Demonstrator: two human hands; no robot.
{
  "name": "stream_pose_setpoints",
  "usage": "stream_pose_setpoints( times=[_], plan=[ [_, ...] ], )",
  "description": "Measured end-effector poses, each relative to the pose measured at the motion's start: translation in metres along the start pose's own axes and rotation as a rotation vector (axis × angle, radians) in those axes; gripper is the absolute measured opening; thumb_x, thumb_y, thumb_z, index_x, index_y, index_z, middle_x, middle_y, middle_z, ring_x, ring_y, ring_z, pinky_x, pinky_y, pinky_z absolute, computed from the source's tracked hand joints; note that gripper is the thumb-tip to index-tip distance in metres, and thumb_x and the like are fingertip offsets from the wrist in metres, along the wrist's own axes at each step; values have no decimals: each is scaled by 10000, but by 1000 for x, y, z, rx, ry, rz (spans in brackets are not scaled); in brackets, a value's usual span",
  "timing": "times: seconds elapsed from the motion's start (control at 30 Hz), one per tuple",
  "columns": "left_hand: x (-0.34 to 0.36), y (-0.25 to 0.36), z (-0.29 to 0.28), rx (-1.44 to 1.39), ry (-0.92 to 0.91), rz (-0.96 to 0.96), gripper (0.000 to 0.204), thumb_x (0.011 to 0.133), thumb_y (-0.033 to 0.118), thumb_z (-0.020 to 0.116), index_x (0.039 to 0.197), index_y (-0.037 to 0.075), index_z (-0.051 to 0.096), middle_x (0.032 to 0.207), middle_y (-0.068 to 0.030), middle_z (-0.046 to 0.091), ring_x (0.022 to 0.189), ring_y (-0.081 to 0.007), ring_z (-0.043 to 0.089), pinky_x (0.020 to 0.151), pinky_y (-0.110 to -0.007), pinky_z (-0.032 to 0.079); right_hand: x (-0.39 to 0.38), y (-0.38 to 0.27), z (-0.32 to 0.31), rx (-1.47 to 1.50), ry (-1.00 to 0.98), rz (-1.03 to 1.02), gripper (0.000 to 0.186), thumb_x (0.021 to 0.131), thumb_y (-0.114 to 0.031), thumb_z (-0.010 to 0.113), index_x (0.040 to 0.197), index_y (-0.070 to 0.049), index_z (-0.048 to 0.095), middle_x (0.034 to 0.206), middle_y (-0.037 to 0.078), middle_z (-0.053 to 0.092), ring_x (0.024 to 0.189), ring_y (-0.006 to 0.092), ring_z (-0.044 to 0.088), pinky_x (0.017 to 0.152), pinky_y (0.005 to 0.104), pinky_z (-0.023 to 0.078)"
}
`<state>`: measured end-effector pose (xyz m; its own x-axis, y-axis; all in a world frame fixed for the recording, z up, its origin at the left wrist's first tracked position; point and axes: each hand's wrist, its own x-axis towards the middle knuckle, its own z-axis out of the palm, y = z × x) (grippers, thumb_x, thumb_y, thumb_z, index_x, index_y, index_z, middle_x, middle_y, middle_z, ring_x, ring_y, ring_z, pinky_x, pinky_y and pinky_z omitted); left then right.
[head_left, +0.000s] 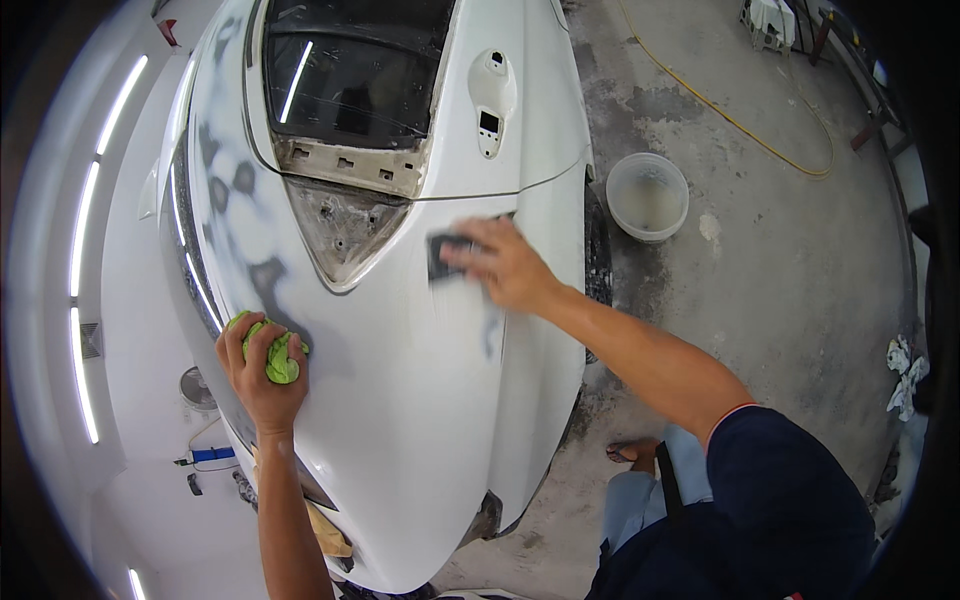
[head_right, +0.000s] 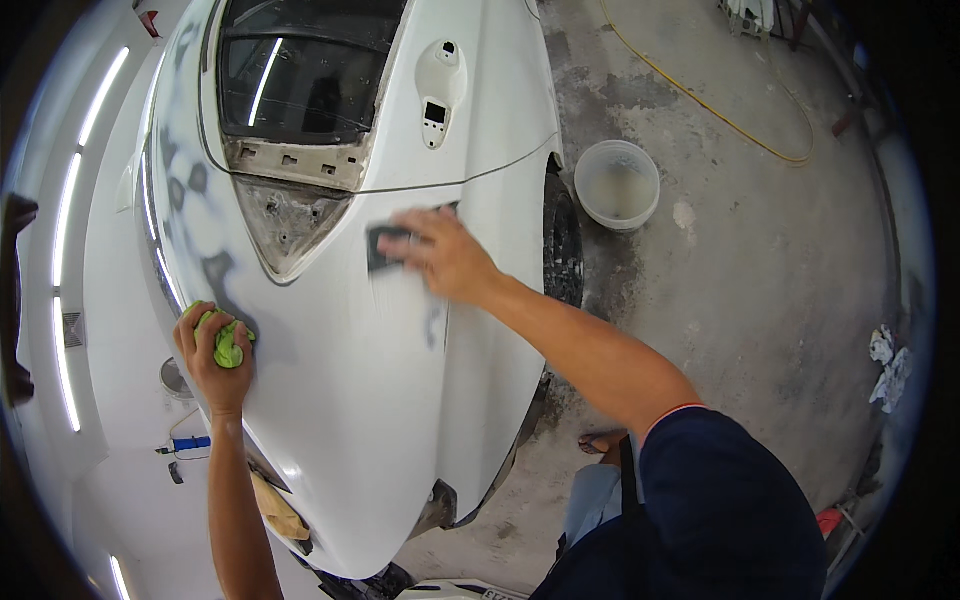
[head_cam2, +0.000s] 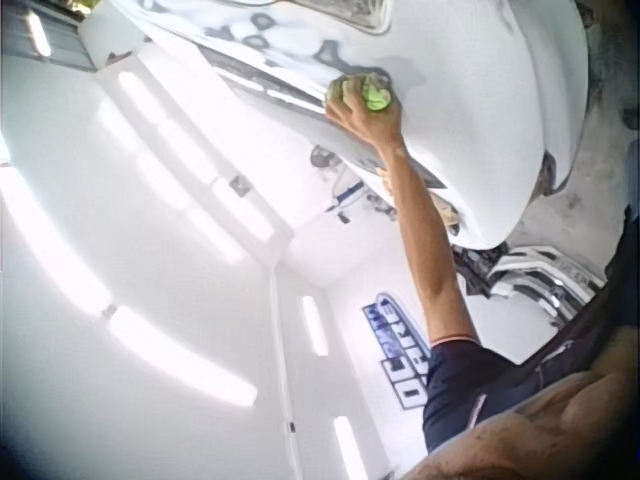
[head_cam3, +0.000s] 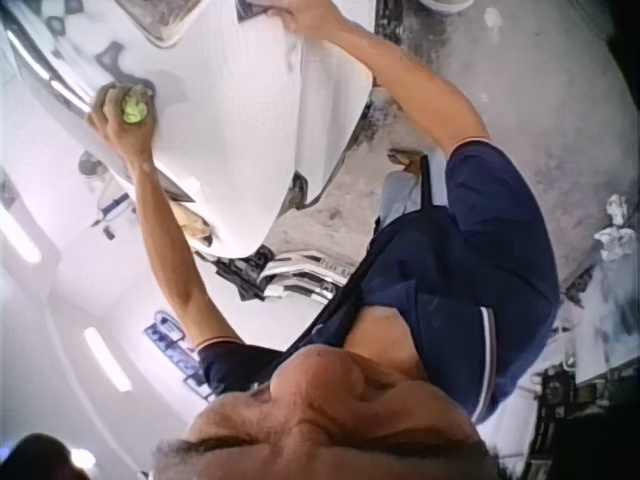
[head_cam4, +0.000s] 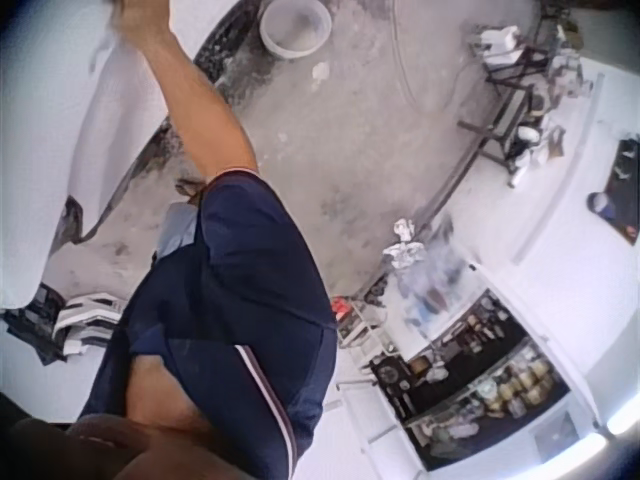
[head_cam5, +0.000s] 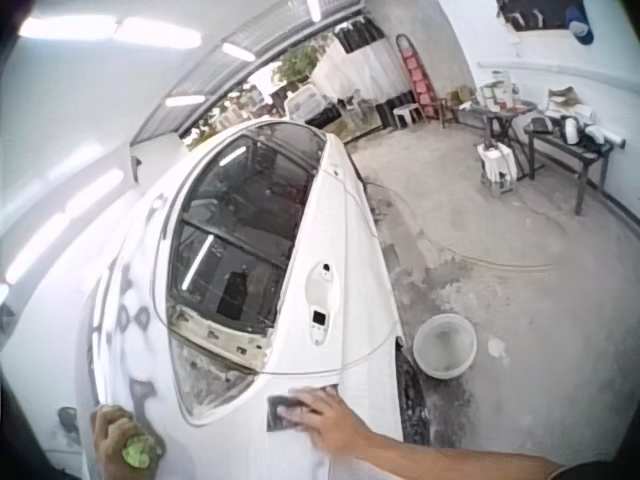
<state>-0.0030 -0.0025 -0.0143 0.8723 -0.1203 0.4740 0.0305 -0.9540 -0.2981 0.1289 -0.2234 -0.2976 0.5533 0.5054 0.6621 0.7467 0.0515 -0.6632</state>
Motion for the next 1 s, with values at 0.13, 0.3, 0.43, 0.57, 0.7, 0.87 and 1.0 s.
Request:
stream_pose_setpoints(
  times=[0.13,0.3,0.43,0.57,0.7,0.87,1.0],
  plan=[
    [-1,0,0,0,-18,-26,201,818,98,830,971,109,701,1189,-90,659,1186,-375,581,1023,-497,487,5,6,3,-21,-28,41,515,973,-143,674,1436,-370,671,1572,36,551,1506,298,461,1277,544,291],
    [-2,1,0,-11,-15,-6,207,808,103,839,966,110,706,1183,-91,664,1178,-370,584,1012,-490,491,3,2,8,-101,215,385,549,938,-202,731,1445,-401,659,1603,58,539,1526,248,447,1305,486,253],
    [-1,1,0,-15,-2,-26,204,806,105,839,961,110,707,1178,-90,665,1173,-369,585,1013,-490,489,-8,-20,11,72,-58,-214,409,962,-187,719,1353,-302,750,1515,72,611,1428,264,524,1285,440,277],
    [-1,0,0,-27,19,-5,202,802,110,845,946,109,704,1168,-91,667,1170,-368,581,1015,-498,481,-3,-54,21,-62,206,370,446,936,-168,750,1371,-267,734,1544,73,578,1408,298,519,1202,517,342],
    [-2,-4,-2,-60,-3,-12,218,798,98,843,966,110,705,1174,-90,665,1156,-375,584,1017,-497,479,-23,-79,22,-15,102,226,455,920,-222,778,1368,-290,736,1509,40,595,1354,272,559,1131,502,367],
    [-3,-14,-6,-189,-7,-17,235,786,97,857,964,113,705,1156,-85,662,1132,-349,599,1065,-518,440,7,-83,39,-157,346,610,418,981,-272,739,1389,-183,728,1413,144,604,1215,350,561,1041,515,399],
    [-5,-24,-9,-257,-68,168,248,782,118,878,962,137,708,1163,-57,659,1130,-324,593,1102,-581,398,31,-76,38,-112,336,686,456,1003,-301,722,1438,-165,700,1375,197,601,1195,429,568,1067,544,424]
  ],
)
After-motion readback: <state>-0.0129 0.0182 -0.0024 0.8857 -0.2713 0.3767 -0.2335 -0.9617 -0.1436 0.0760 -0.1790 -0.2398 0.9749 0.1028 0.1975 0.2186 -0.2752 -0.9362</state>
